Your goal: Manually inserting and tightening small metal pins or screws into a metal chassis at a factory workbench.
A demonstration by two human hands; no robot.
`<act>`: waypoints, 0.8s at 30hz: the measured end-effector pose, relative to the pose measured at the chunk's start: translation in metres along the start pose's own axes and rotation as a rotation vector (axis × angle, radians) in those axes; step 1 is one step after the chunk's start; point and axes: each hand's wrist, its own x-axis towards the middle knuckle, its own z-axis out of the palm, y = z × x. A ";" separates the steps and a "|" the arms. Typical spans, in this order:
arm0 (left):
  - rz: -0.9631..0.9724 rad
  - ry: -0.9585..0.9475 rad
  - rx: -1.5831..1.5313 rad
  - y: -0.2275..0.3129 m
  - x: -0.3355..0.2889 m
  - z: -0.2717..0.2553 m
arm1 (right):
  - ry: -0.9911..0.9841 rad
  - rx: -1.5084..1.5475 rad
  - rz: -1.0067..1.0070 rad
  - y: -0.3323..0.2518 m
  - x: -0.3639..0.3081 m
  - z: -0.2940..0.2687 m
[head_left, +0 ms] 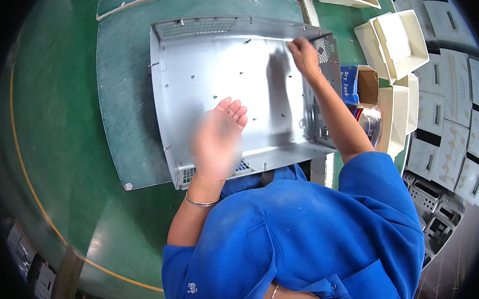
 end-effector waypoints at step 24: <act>-0.143 -0.004 0.025 -0.020 -0.004 0.001 | -0.628 0.690 -0.121 -0.102 -0.141 -0.058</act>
